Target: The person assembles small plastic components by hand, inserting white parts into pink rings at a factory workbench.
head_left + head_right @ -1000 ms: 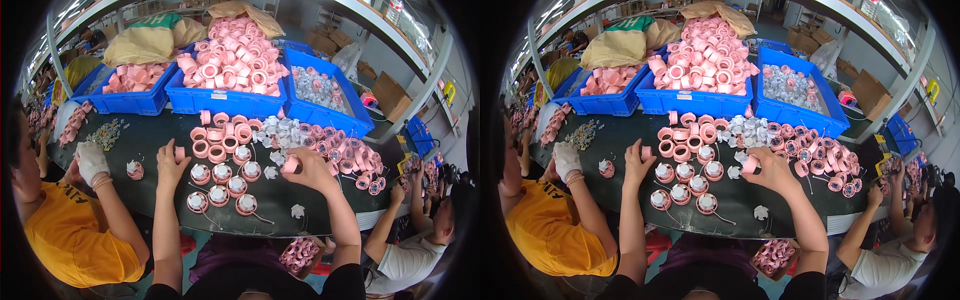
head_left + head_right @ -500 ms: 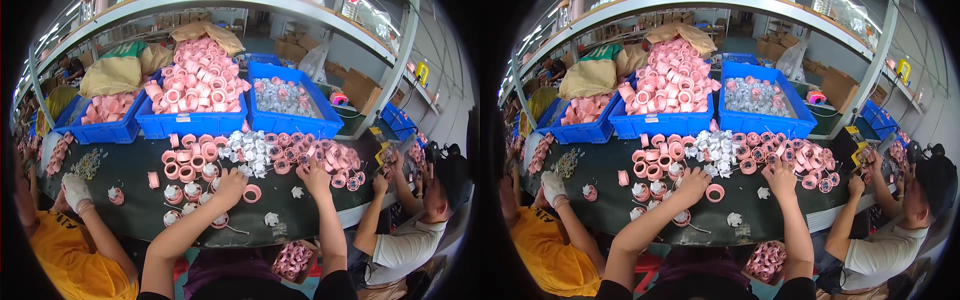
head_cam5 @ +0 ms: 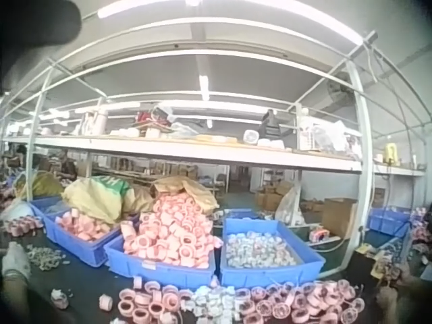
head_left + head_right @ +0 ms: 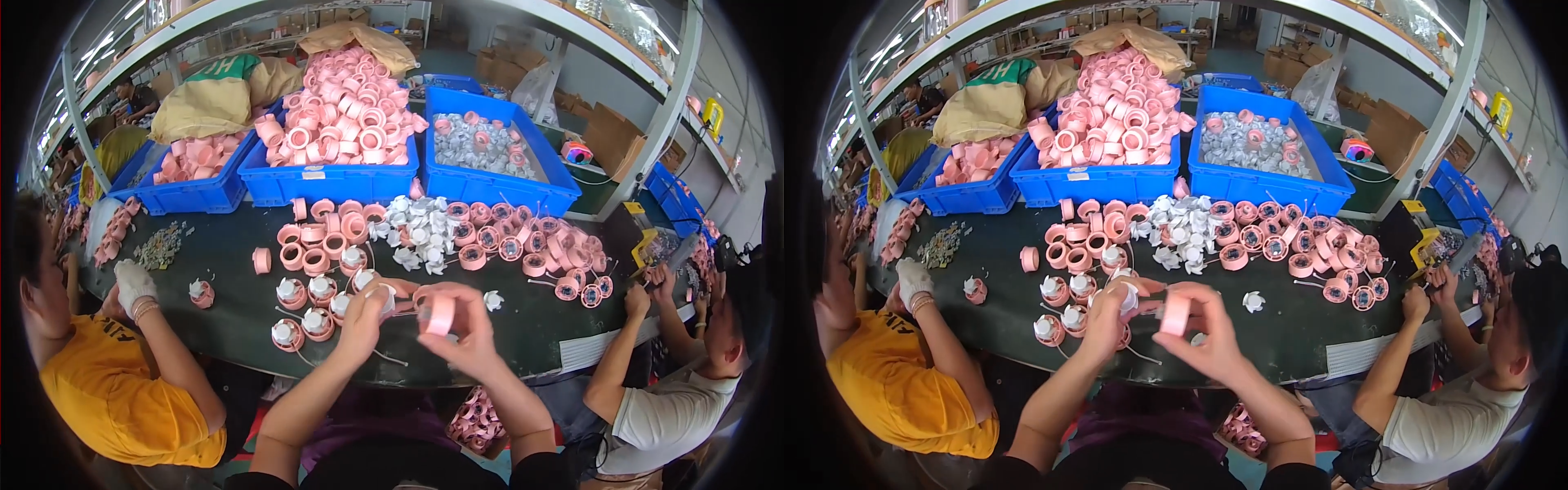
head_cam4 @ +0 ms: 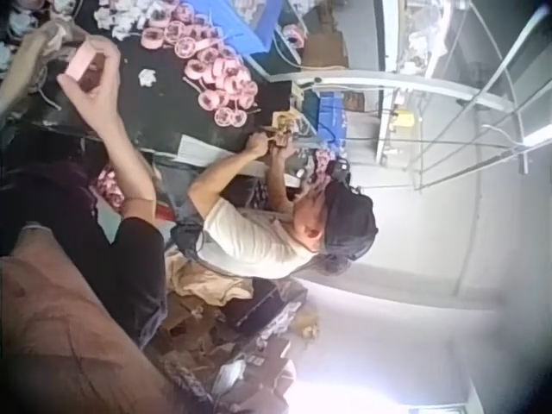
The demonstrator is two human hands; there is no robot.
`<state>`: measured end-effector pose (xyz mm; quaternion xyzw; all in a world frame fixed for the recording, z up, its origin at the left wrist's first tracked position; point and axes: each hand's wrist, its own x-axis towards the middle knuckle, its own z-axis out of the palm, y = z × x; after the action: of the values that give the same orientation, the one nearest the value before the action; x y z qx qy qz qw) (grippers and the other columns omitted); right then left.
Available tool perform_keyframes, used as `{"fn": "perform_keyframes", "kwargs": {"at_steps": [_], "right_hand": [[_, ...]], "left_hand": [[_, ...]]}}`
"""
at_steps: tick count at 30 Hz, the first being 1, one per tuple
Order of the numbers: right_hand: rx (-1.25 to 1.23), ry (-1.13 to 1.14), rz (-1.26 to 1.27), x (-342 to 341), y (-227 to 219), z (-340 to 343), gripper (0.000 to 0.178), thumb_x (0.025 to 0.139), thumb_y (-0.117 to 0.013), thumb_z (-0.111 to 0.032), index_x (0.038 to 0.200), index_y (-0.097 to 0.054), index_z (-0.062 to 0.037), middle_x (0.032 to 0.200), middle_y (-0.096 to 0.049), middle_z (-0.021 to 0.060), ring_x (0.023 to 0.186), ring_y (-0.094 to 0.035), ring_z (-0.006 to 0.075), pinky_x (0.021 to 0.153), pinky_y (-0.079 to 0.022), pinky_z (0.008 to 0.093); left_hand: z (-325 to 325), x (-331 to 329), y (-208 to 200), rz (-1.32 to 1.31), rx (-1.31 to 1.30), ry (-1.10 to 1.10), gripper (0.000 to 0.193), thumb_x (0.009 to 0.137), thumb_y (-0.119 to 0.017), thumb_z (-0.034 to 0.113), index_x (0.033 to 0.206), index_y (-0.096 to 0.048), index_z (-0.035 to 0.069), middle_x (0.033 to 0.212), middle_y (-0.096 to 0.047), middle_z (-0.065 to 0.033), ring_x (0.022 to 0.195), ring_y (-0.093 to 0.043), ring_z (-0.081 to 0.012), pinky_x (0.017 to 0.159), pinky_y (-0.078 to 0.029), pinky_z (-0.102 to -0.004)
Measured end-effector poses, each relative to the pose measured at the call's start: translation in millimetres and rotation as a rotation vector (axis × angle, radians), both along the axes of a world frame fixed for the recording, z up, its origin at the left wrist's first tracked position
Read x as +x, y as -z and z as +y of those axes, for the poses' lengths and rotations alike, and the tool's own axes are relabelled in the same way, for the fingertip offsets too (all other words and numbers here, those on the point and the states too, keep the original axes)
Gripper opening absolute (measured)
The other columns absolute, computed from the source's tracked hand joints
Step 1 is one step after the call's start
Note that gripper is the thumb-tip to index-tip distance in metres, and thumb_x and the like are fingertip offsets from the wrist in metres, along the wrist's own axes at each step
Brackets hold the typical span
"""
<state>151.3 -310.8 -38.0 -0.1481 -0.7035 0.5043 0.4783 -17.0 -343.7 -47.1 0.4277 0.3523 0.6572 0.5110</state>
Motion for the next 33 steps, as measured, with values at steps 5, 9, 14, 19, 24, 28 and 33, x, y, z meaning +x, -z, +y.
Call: {"fn": "perform_keyframes", "kwargs": {"at_steps": [5, 9, 14, 19, 24, 28, 33], "right_hand": [[0.101, 0.080, -0.033, -35.3, 20.0, -24.8, 0.061, 0.069, -0.075, -0.009, 0.122, -0.045, -0.0023, 0.119, -0.045, 0.0111, 0.097, -0.053, 0.0176, 0.060, -0.051, 0.0228], [0.148, 0.077, -0.064, -34.4, 16.7, -35.0, 0.060, 0.068, -0.076, -0.010, 0.120, -0.046, -0.0013, 0.117, -0.047, 0.0127, 0.099, -0.054, 0.0192, 0.065, -0.051, 0.0261], [0.379, 0.142, -0.164, -38.3, 10.6, -38.7, 0.059, 0.066, -0.077, -0.011, 0.117, -0.048, -0.0005, 0.115, -0.051, 0.0162, 0.101, -0.054, 0.0284, 0.083, -0.046, 0.0345], [0.322, 0.107, -0.159, -35.7, 9.1, -39.9, 0.058, 0.065, -0.077, -0.011, 0.115, -0.050, 0.0007, 0.114, -0.051, 0.0167, 0.102, -0.054, 0.0289, 0.083, -0.046, 0.0343], [0.342, 0.096, -0.193, -36.7, 3.8, -42.1, 0.058, 0.066, -0.077, -0.010, 0.116, -0.050, 0.0013, 0.114, -0.051, 0.0167, 0.102, -0.054, 0.0291, 0.084, -0.046, 0.0343], [0.461, 0.146, -0.235, -36.4, -2.9, -41.7, 0.057, 0.065, -0.076, -0.008, 0.115, -0.050, 0.0019, 0.114, -0.052, 0.0173, 0.102, -0.055, 0.0303, 0.083, -0.048, 0.0355], [0.496, 0.188, -0.245, -30.1, -1.3, -41.3, 0.060, 0.063, -0.077, -0.006, 0.115, -0.050, 0.0025, 0.115, -0.052, 0.0180, 0.103, -0.055, 0.0315, 0.083, -0.048, 0.0366]], "left_hand": [[-39.6, 17.9, -4.3, -0.112, 0.132, -0.118, 0.044, 0.085, -0.035, 0.017, 0.124, -0.042, -0.003, 0.131, -0.042, -0.0180, 0.120, -0.042, -0.0248, 0.101, -0.032, -0.0356], [-50.8, 13.2, -2.1, -0.176, 0.114, -0.082, 0.047, 0.083, -0.035, 0.019, 0.124, -0.042, -0.003, 0.131, -0.042, -0.0181, 0.119, -0.043, -0.0245, 0.100, -0.034, -0.0356], [-56.3, 11.1, 0.2, -0.148, 0.061, -0.048, 0.047, 0.083, -0.033, 0.018, 0.124, -0.043, -0.004, 0.129, -0.044, -0.0179, 0.116, -0.045, -0.0238, 0.095, -0.040, -0.0338], [-58.2, 10.5, -0.4, -0.208, 0.094, -0.027, 0.047, 0.083, -0.033, 0.017, 0.124, -0.042, -0.005, 0.128, -0.044, -0.0184, 0.117, -0.044, -0.0240, 0.098, -0.036, -0.0346], [-59.0, 7.9, -3.0, -0.174, 0.106, -0.008, 0.049, 0.084, -0.033, 0.019, 0.127, -0.039, -0.005, 0.129, -0.043, -0.0188, 0.119, -0.043, -0.0244, 0.100, -0.034, -0.0348], [-58.1, 8.9, -0.5, -0.147, 0.103, 0.014, 0.050, 0.086, -0.033, 0.023, 0.128, -0.036, -0.004, 0.131, -0.041, -0.0181, 0.121, -0.041, -0.0243, 0.101, -0.033, -0.0350], [-57.8, 19.9, -3.7, -0.046, 0.045, -0.058, 0.057, 0.086, -0.033, 0.033, 0.132, -0.032, -0.002, 0.136, -0.035, -0.0192, 0.128, -0.033, -0.0274, 0.104, -0.028, -0.0369]]}}
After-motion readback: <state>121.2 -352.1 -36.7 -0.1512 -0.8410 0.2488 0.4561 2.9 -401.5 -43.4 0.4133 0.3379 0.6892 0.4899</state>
